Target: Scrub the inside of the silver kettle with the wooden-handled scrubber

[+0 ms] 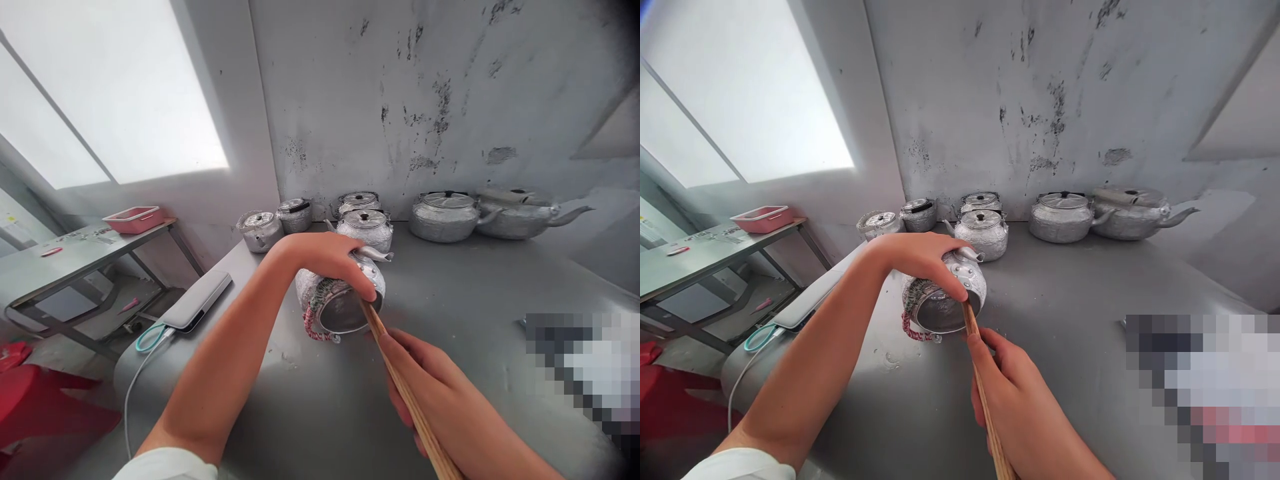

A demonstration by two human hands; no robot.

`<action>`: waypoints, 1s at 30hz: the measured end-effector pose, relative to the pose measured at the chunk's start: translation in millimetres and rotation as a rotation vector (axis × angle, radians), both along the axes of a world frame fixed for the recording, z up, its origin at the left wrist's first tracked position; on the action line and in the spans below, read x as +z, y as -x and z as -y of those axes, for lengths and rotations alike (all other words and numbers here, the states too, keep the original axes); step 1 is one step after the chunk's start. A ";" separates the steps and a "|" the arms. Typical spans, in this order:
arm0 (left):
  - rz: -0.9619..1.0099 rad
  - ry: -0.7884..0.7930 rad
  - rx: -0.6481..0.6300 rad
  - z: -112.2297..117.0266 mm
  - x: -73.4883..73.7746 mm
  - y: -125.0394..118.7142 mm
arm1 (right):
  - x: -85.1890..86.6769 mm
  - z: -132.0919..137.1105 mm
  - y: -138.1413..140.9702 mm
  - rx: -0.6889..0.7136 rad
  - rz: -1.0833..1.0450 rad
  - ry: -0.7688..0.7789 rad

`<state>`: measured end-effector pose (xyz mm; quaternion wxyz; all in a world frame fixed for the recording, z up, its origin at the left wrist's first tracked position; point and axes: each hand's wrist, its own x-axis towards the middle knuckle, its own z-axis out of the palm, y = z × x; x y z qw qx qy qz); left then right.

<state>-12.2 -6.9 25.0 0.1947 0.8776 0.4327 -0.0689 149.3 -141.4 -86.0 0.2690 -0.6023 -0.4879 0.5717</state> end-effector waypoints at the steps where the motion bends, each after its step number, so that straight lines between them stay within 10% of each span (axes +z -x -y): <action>1: -0.005 -0.003 0.003 0.0 0.0 -0.1 | -2.2 -0.1 0.4 0.002 0.002 0.005; 30: -0.042 0.011 0.002 2.5 2.8 -0.3 | -1.7 -5.5 1.6 0.046 -0.044 0.140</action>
